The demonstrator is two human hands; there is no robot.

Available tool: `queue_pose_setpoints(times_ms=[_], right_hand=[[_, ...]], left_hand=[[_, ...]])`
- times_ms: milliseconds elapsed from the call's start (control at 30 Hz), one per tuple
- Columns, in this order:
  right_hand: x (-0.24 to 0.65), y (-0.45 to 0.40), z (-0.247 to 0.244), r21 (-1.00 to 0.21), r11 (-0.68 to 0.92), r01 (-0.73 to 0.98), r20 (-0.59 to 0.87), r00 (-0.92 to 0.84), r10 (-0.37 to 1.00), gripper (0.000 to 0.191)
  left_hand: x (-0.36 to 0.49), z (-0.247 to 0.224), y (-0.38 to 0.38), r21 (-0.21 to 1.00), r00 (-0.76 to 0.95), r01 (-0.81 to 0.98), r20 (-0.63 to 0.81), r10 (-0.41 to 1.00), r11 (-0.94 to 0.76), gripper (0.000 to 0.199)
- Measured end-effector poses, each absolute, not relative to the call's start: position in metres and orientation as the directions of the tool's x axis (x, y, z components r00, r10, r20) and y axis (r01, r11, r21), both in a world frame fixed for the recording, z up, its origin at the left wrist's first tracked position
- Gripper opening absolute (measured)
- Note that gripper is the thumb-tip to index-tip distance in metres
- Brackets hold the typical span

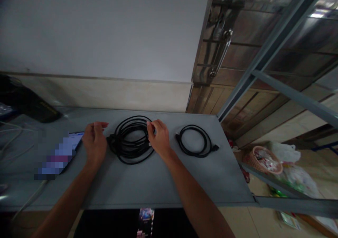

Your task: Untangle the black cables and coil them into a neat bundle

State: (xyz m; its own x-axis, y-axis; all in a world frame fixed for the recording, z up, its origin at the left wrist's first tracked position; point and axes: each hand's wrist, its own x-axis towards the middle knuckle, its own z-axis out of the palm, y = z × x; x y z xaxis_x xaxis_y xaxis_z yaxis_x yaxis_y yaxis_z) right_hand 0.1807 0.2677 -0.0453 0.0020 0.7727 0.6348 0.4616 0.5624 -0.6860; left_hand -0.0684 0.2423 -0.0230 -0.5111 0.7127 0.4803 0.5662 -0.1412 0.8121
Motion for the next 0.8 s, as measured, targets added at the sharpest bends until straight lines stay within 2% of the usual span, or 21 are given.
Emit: queue_pose_setpoints(times_ms=[267,333,433,533,600,700,800], right_hand=[[0.231,0.248,-0.013,-0.519,0.565,0.642,0.638,-0.149,0.755,0.025],[0.258,0.232,-0.012,-0.445,0.519,0.73,0.611,-0.177,0.772,0.031],[0.302,0.2,-0.021,-0.315,0.413,0.854,0.512,-0.213,0.832,0.054],[0.339,0.171,-0.039,-0.245,0.343,0.907,0.41,-0.224,0.884,0.065],[0.354,0.159,-0.05,-0.222,0.343,0.913,0.362,-0.249,0.898,0.055],[0.363,0.151,-0.06,-0.221,0.351,0.91,0.32,-0.273,0.908,0.029],[0.36,0.15,-0.064,-0.208,0.357,0.911,0.314,-0.284,0.906,0.022]], left_hand=[[-0.072,-0.025,0.242,0.8,-0.513,0.582,0.499,0.698,-0.144,0.039],[-0.071,-0.025,0.243,0.8,-0.513,0.581,0.5,0.698,-0.147,0.038],[-0.069,-0.025,0.243,0.8,-0.507,0.581,0.501,0.701,-0.152,0.037],[-0.067,-0.026,0.244,0.795,-0.494,0.583,0.51,0.704,-0.167,0.038],[-0.066,-0.026,0.244,0.793,-0.49,0.582,0.518,0.702,-0.179,0.037],[-0.067,-0.028,0.243,0.787,-0.483,0.584,0.534,0.694,-0.199,0.034],[-0.068,-0.031,0.243,0.783,-0.478,0.585,0.543,0.69,-0.211,0.032]])
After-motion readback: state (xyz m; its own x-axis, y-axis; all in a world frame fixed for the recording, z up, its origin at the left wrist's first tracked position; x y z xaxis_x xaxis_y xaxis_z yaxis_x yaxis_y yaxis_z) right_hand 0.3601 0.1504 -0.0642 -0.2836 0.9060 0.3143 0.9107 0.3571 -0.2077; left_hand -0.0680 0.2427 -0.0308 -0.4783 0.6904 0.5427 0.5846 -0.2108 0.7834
